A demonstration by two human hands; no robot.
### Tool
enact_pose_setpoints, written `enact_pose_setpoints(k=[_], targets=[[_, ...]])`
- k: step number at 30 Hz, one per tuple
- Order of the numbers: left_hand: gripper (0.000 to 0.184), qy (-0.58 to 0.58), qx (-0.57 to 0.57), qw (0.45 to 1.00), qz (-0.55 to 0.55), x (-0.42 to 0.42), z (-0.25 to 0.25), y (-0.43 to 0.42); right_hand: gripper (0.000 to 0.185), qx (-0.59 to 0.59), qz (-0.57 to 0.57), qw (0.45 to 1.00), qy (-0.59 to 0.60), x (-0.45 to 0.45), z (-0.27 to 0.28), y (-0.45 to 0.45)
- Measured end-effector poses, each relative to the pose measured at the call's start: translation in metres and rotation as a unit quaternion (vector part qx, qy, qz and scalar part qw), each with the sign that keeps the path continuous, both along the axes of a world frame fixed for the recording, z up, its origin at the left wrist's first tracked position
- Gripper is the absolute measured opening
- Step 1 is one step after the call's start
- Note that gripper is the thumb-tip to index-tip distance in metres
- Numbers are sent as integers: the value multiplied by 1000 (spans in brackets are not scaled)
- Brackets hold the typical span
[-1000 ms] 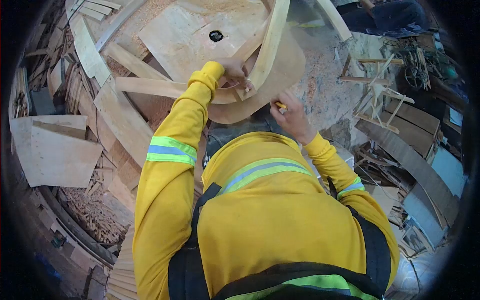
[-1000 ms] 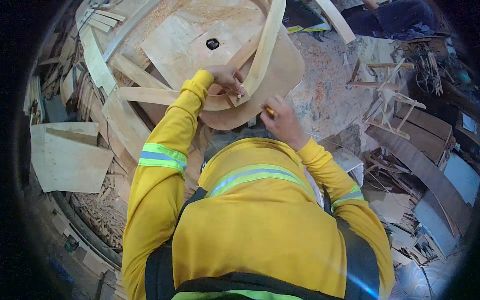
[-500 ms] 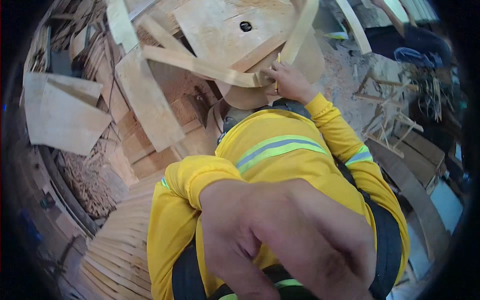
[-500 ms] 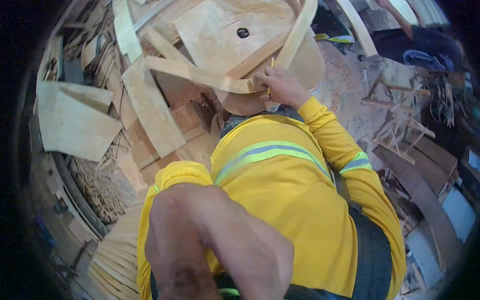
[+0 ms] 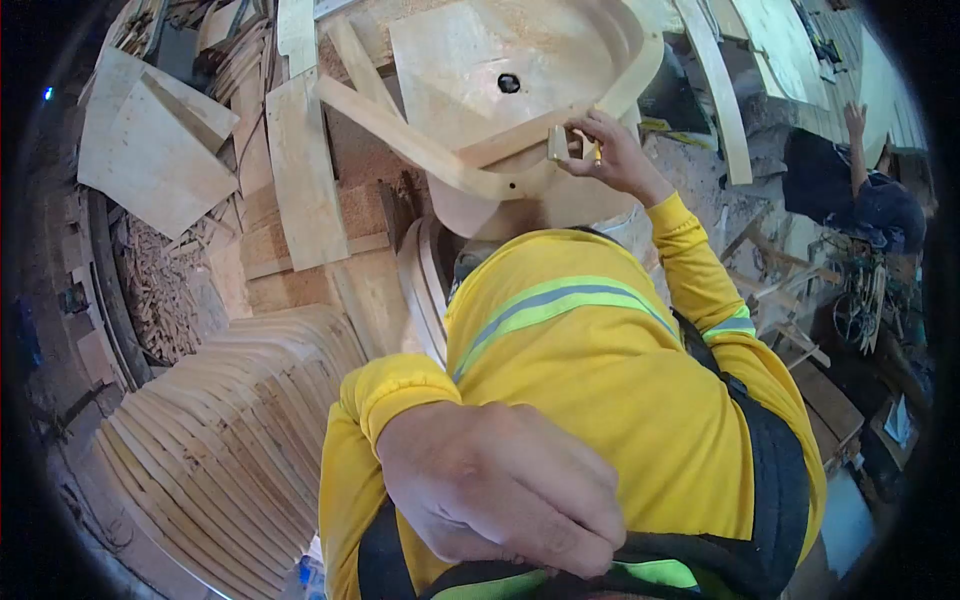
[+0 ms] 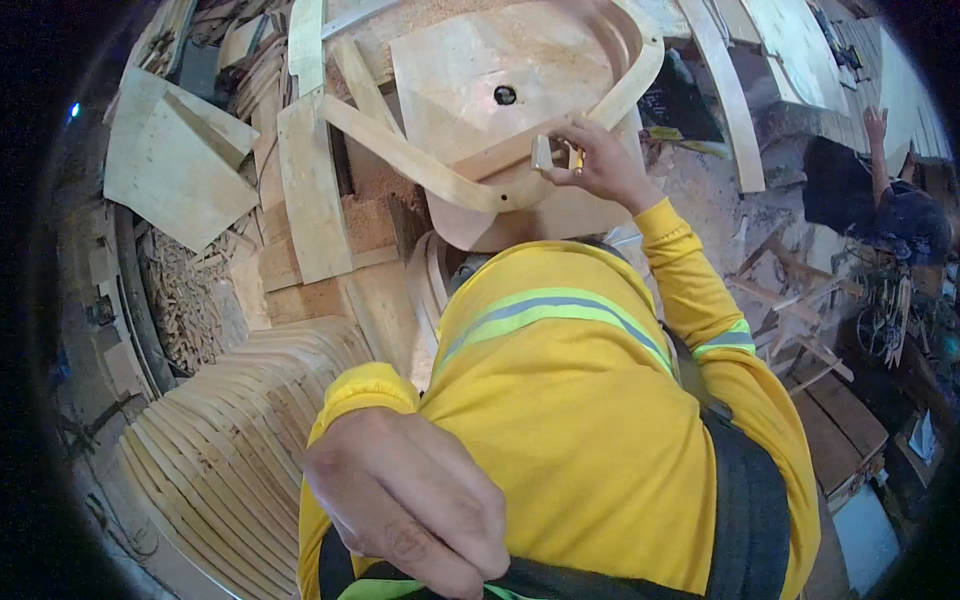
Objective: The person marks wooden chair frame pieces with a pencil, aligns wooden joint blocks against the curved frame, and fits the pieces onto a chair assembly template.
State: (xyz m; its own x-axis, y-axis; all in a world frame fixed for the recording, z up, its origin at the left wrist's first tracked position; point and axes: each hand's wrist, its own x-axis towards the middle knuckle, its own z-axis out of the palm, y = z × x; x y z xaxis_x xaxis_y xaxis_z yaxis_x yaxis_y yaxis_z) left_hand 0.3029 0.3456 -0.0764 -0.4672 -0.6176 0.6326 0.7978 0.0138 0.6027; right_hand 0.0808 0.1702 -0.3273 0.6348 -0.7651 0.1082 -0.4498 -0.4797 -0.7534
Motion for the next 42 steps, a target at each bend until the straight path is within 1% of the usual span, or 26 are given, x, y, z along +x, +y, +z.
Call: enact_pose_setpoints(k=[1, 4, 7, 8, 10, 11, 14, 16, 17, 18, 20, 22, 23, 25, 26, 28, 29, 30, 31, 32, 34, 36, 37, 38, 40, 42], targets=[[18, -17, 2, 1000, 25, -6, 2, 2, 45, 8, -3, 1000, 5, -8, 2, -4], [18, -42, -8, 998, 48, -20, 6, 8, 47, 35, -6, 999, 22, -27, -7, -7], [18, -35, -7, 999, 39, -32, 10, 12, 49, 17, 14, 1000, 20, -35, -14, -12], [18, -44, -17, 998, 38, -34, 9, 10, 48, 30, 23, 999, 19, -35, -12, -15], [21, -65, -30, 997, 38, -33, 8, 6, 47, 38, 16, 999, -18, -29, -23, -19], [21, -89, -17, 994, 67, -30, 8, 5, 47, 41, 12, 998, -38, -23, -26, -24], [22, -156, 21, 977, 147, -12, 6, 8, 45, 1, 30, 999, 33, -7, -32, -47], [26, -198, 37, 961, 190, 8, -10, 17, 40, -62, 29, 995, 67, 9, -45, -62], [23, -253, 71, 938, 225, 19, -14, 22, 37, -94, 26, 992, 86, 18, -55, -70], [20, -305, 103, 911, 258, 27, -18, 26, 35, -113, 55, 988, 85, 29, -70, -81], [21, -300, 207, 853, 374, 29, -47, 36, 31, -157, 106, 978, 90, 41, -95, -103], [23, -307, 347, 778, 425, 36, -75, 33, 27, -164, 52, 977, 127, 58, -87, -107], [27, -305, 362, 765, 437, 44, -96, 27, 27, -174, 28, 973, 150, 66, -91, -111], [36, -301, 396, 735, 462, 67, -146, 13, 31, -164, 25, 960, 228, 77, -118, -122], [42, -309, 413, 710, 480, 79, -172, 5, 33, -155, 26, 951, 266, 78, -125, -128], [55, -324, 451, 652, 516, 108, -229, -12, 37, -114, 4, 962, 250, 74, -118, -124], [59, -362, 443, 621, 536, 127, -265, -20, 39, -95, -5, 966, 240, 73, -114, -119], [63, -399, 434, 587, 554, 148, -301, -28, 38, -98, -33, 979, 174, 67, -108, -113], [67, -433, 425, 552, 572, 160, -320, -39, 37, -100, -59, 987, 107, 53, -101, -104], [73, -468, 421, 513, 583, 165, -324, -52, 36, -103, -84, 990, 40, 39, -96, -95], [84, -535, 410, 431, 600, 170, -331, -79, 27, -64, -158, 981, -87, 12, -84, -78], [94, -557, 419, 390, 602, 181, -359, -105, 23, -160, -235, 955, -79, -25, -86, -71], [99, -569, 422, 370, 601, 183, -368, -115, 23, -117, -287, 948, -77, -42, -87, -68], [109, -599, 418, 338, 594, 179, -370, -124, 23, -74, -339, 935, -75, -58, -85, -64], [112, -597, 444, 365, 560, 172, -376, -136, 24, 15, -420, 904, -75, -76, -87, -60], [114, -588, 449, 400, 541, 171, -398, -150, 26, 102, -477, 869, -83, -88, -80, -62]])
